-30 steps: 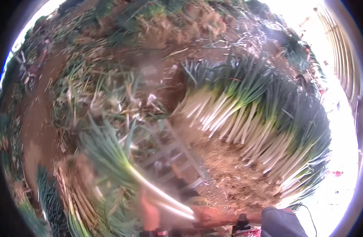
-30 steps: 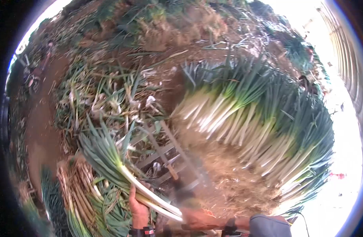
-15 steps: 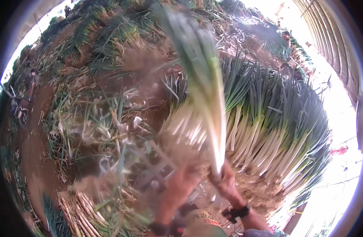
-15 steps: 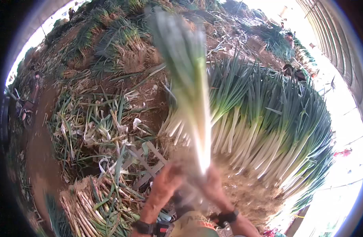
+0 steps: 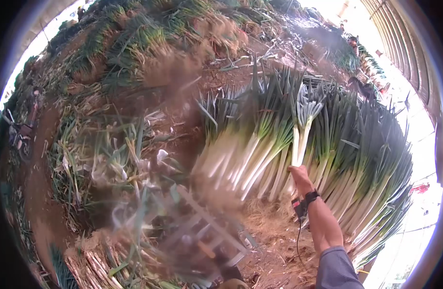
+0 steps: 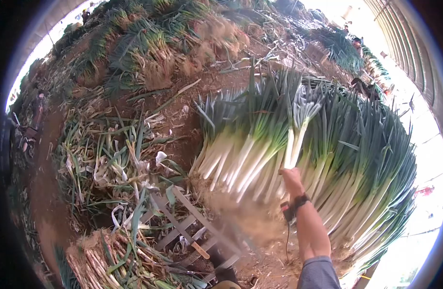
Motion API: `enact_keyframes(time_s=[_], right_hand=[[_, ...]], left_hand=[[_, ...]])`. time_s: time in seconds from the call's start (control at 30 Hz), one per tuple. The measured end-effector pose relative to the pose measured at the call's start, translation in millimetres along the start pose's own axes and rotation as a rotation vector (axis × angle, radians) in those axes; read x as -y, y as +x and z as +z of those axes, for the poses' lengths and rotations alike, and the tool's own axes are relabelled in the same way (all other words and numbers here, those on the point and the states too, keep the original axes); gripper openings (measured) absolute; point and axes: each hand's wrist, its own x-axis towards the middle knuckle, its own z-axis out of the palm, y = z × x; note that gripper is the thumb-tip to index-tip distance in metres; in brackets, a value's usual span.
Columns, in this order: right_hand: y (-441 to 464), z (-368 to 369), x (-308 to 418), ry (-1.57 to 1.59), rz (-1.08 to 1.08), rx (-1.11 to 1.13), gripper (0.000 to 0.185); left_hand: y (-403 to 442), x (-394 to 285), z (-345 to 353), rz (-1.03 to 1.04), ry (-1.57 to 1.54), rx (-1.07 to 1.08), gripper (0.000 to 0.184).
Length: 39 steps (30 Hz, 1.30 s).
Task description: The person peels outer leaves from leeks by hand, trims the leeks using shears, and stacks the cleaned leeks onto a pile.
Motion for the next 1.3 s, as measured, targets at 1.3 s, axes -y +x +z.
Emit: enact_keyframes(time_s=[1.3], right_hand=[[-316,224,-236,-0.988,-0.312,1.254,0.051]], left_hand=[[-18,226,35,-0.16,-0.523,-0.081,0.042]])
